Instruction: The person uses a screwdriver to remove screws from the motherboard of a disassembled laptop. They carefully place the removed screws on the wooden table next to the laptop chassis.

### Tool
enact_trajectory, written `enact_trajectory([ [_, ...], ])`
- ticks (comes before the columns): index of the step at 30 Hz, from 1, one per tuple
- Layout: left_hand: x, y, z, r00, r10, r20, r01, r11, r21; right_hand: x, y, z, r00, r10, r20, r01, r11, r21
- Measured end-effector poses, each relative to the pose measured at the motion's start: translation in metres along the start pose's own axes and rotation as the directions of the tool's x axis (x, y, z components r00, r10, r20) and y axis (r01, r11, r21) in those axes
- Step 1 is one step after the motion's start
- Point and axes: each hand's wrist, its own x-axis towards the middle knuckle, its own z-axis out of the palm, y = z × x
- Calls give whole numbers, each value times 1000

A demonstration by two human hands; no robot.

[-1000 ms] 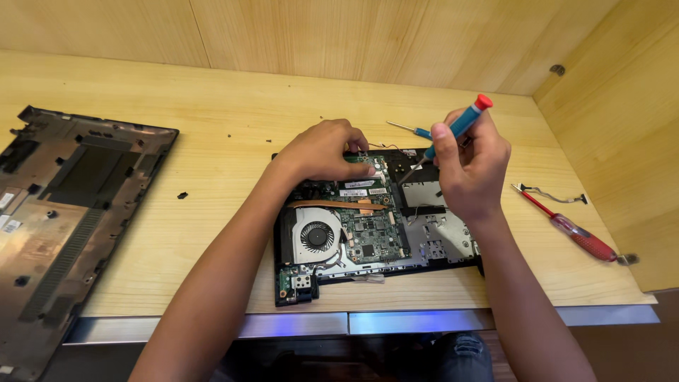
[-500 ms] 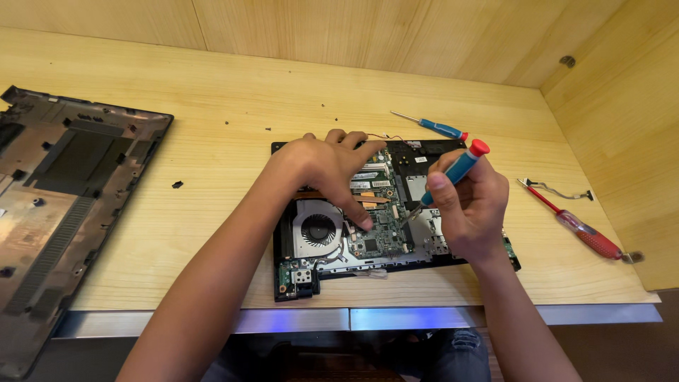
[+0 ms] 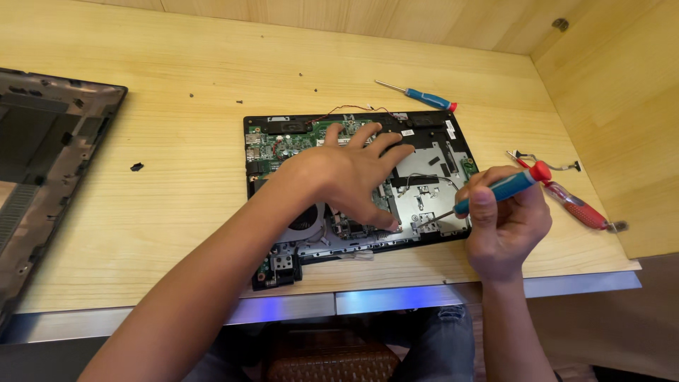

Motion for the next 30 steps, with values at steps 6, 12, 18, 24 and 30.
enact_trajectory([
  [6,4,10,-4,1000,-3,31,3,1000,13,-4,-10,4,983,17,-182,-38,993,-112],
  [12,11,11,5,999,39,-25,-39,999,37,1,-20,11,935,-111,-337,41,977,-209],
  [18,-1,48,13,834,307,-458,-238,950,204,5,-5,-11,787,-231,-572,125,968,-220],
  [24,-20,97,88,587,539,-604,-315,839,443,7,1,-25,626,-262,-734,100,961,-257],
  [30,-9,101,92,539,599,-593,-300,794,529,6,-7,-24,669,-204,-714,63,974,-219],
])
